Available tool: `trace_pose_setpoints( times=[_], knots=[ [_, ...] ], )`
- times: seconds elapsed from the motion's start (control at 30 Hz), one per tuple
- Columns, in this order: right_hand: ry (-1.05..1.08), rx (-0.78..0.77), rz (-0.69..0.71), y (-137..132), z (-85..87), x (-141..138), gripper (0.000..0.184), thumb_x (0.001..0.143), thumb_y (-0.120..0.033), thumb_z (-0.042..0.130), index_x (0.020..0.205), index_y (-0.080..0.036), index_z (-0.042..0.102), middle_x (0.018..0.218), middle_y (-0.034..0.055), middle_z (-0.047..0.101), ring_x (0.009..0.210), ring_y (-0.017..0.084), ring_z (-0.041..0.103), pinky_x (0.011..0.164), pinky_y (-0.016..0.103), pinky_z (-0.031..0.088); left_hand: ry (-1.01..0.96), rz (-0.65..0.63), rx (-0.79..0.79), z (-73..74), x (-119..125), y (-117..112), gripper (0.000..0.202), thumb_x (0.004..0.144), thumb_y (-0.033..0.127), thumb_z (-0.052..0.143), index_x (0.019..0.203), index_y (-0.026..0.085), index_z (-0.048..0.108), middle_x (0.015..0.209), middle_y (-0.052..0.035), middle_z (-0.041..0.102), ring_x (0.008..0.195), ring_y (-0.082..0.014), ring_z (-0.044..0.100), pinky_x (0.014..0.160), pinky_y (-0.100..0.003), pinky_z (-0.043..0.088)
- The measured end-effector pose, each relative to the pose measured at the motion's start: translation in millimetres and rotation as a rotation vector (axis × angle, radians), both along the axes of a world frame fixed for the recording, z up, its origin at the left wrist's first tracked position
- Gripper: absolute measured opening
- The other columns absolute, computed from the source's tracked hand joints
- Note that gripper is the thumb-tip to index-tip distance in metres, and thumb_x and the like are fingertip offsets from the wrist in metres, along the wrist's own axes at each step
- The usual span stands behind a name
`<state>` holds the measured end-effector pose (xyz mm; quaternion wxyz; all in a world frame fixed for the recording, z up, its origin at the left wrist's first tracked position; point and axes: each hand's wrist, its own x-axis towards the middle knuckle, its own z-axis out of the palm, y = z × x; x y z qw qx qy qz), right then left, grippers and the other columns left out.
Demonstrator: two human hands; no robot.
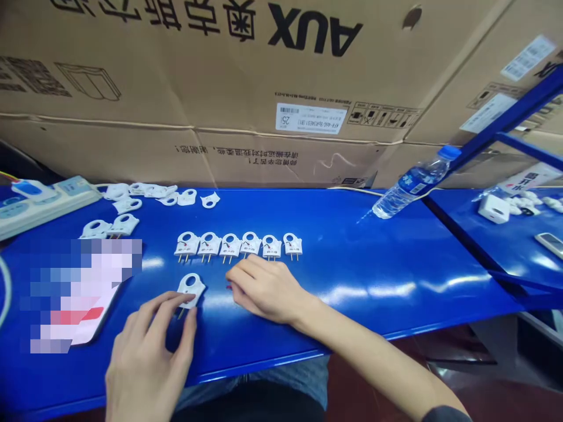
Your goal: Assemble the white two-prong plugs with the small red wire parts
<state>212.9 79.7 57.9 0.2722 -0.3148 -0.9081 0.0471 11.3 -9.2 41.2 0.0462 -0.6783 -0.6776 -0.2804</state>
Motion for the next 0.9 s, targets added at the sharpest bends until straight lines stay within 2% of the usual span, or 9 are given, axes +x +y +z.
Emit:
trace_pose_setpoints(
  times=[0.1,0.17,0.33,0.43,0.53,0.67,0.9],
  knots=[
    [0.009,-0.037,-0.005,0,-0.6,0,0.019,0.107,-0.019,0.046,0.101,-0.017,0.064,0.090,0.0040,0.073,0.083,0.017,0.064,0.070,0.027,0.050,-0.083,-0.101,0.047,-3.9,10,-3,0.019,0.101,0.028,0.056,0.119,0.025,0.063,0.115,-0.0073,0.072,0.104,-0.0257,0.067,0.084,-0.037,0.047],
    [0.004,-0.063,-0.008,1,-0.2,1,0.018,0.107,-0.020,0.047,0.103,-0.017,0.065,0.092,0.0042,0.072,0.085,0.017,0.064,0.071,0.028,0.050,-0.116,-0.125,0.074,-7.8,15,-3,0.021,0.101,0.029,0.058,0.121,0.025,0.062,0.116,-0.0065,0.072,0.102,-0.0245,0.068,0.084,-0.036,0.048],
    [-0.066,-0.168,0.011,0,0.9,3,0.016,0.105,-0.019,0.051,0.111,-0.018,0.065,0.102,0.0052,0.073,0.091,0.017,0.066,0.068,0.027,0.047,-0.150,-0.030,0.032,-14.1,14,-1,0.029,0.099,0.042,0.058,0.123,0.026,0.062,0.119,-0.0077,0.068,0.090,-0.0235,0.067,0.078,-0.037,0.050],
    [-0.108,-0.200,0.055,-1,0.4,3,0.014,0.103,-0.022,0.055,0.112,-0.020,0.066,0.107,0.0045,0.072,0.092,0.017,0.066,0.063,0.026,0.045,-0.114,-0.019,0.009,-13.5,10,-1,0.030,0.100,0.044,0.057,0.123,0.026,0.062,0.117,-0.0085,0.068,0.097,-0.0261,0.067,0.080,-0.038,0.049],
    [-0.186,-0.202,0.109,-1,0.3,3,0.016,0.101,-0.021,0.057,0.115,-0.021,0.066,0.113,0.0047,0.070,0.093,0.017,0.063,0.061,0.026,0.044,-0.080,-0.044,-0.025,-13.3,7,2,0.028,0.101,0.043,0.056,0.121,0.025,0.063,0.115,-0.0091,0.070,0.105,-0.0291,0.066,0.081,-0.039,0.047],
    [-0.298,-0.166,0.152,1,0.7,4,0.020,0.104,-0.022,0.054,0.119,-0.023,0.067,0.117,0.0055,0.068,0.093,0.018,0.060,0.061,0.026,0.043,-0.069,-0.099,-0.011,-15.3,2,5,0.027,0.101,0.043,0.057,0.119,0.026,0.063,0.112,-0.0067,0.074,0.103,-0.0284,0.067,0.082,-0.039,0.046],
    [-0.292,-0.150,0.158,1,-0.3,4,0.017,0.105,-0.023,0.053,0.117,-0.020,0.066,0.112,0.0060,0.069,0.090,0.018,0.060,0.064,0.027,0.044,-0.148,-0.122,-0.015,-13.9,-1,8,0.023,0.101,0.038,0.059,0.120,0.027,0.065,0.111,-0.0039,0.076,0.099,-0.0254,0.068,0.086,-0.037,0.047]
  ],
)
